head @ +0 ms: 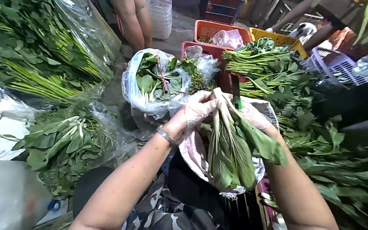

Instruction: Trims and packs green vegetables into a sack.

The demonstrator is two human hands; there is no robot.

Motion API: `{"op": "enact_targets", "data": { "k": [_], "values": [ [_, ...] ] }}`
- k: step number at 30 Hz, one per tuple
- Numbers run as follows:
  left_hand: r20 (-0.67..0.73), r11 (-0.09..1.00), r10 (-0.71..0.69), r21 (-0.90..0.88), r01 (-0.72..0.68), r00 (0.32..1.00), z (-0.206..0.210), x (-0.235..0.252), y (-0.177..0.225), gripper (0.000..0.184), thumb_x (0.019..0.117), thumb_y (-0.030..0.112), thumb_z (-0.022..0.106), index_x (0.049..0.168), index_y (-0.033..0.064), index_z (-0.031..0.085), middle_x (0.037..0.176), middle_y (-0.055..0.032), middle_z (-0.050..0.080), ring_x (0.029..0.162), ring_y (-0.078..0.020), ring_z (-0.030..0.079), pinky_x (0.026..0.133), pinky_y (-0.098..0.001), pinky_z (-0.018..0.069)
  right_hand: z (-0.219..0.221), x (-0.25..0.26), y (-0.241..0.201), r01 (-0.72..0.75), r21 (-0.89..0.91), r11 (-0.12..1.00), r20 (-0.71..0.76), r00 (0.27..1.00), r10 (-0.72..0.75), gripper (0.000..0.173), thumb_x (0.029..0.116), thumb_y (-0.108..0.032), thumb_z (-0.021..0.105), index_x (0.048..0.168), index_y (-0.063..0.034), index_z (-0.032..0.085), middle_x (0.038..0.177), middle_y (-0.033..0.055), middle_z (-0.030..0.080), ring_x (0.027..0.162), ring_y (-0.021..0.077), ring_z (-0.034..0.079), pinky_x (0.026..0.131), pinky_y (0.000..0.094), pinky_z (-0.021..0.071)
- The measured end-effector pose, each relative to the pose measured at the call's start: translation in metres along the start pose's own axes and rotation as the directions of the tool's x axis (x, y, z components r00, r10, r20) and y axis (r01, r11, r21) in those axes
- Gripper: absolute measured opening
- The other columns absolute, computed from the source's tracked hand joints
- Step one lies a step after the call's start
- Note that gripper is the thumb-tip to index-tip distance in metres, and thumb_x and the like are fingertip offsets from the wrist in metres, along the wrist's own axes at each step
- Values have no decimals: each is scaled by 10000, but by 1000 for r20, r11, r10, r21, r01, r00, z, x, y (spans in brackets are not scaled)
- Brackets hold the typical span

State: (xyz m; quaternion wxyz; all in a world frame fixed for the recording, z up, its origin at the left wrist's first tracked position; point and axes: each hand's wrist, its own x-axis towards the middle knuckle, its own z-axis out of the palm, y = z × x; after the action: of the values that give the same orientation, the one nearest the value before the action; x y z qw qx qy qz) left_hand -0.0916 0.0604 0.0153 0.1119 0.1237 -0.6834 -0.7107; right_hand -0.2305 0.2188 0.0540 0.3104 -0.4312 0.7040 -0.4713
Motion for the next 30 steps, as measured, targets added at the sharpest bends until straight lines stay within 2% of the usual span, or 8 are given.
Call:
{"op": "enact_targets", "data": {
  "k": [4, 7, 12, 16, 19, 23, 26, 30],
  "values": [
    [-53, 998, -53, 17, 53, 997, 0, 2, -5, 353, 1009, 343, 640, 1273, 120, 569, 975, -47, 670, 759, -104, 641, 682, -295, 562, -29, -2, 19, 10, -81, 997, -125, 992, -20, 234, 965, -144, 596, 1154, -16, 648, 964, 21, 718, 768, 64, 665, 674, 273, 583],
    [-81, 996, -52, 74, 58, 995, -1, 4, -12, 350, 998, 338, 655, 1268, 141, 547, 914, -38, 656, 656, -80, 598, 580, -251, 513, -41, -9, 8, 87, -254, 963, -205, 968, -142, 191, 972, -208, 634, 1047, -38, 673, 814, -44, 675, 639, 12, 622, 588, 212, 560],
    [-132, 964, 78, 262, -41, 988, 18, 0, -10, 481, 900, 206, 777, 1315, 144, 540, 1026, -66, 713, 812, -149, 691, 719, -351, 584, 6, 0, 14, 171, -289, 942, -234, 941, -242, 189, 875, -177, 751, 985, -36, 691, 844, -1, 683, 652, 21, 609, 613, 231, 545],
    [-171, 943, 151, 319, -91, 974, 22, 1, -15, 487, 857, 148, 810, 1272, 121, 557, 1102, -66, 697, 900, -137, 697, 811, -358, 588, 21, 5, 28, 163, -252, 954, -367, 896, -250, 145, 906, -98, 659, 1019, -17, 701, 886, 15, 698, 711, 10, 646, 656, 215, 573],
    [-121, 952, 78, 303, -38, 990, 24, 4, -16, 537, 893, 149, 779, 1368, 129, 530, 1037, -73, 717, 837, -134, 696, 762, -344, 583, 30, 7, 32, 103, -299, 949, -441, 867, -233, 190, 941, -74, 581, 1075, 4, 689, 884, 44, 678, 735, 25, 612, 694, 221, 523],
    [-9, 907, 4, 421, 1, 1000, 16, 0, -13, 356, 1003, 228, 651, 1342, 132, 599, 1138, -117, 693, 939, -219, 672, 843, -456, 543, 8, 3, 32, 37, -545, 838, -201, 964, -173, 248, 985, -136, 613, 1164, 13, 696, 994, 200, 715, 903, 285, 695, 858, 503, 541],
    [10, 922, -100, 378, 89, 995, 16, -2, -16, 303, 1064, 250, 525, 1348, 173, 598, 1041, -90, 683, 738, -159, 630, 662, -358, 535, -8, 5, 38, 88, -546, 833, -42, 990, -132, 243, 1003, -173, 634, 1168, -10, 706, 1031, 174, 716, 924, 256, 689, 876, 494, 536],
    [160, 969, -245, 84, 234, 956, 20, 10, -18, 327, 1086, 172, 454, 1393, 92, 530, 1077, -72, 665, 842, -121, 666, 741, -294, 573, -20, 3, 41, 111, -483, 869, -27, 990, -141, 216, 997, -112, 608, 1155, -23, 725, 1055, 101, 731, 948, 116, 681, 907, 361, 549]
  ]
}}
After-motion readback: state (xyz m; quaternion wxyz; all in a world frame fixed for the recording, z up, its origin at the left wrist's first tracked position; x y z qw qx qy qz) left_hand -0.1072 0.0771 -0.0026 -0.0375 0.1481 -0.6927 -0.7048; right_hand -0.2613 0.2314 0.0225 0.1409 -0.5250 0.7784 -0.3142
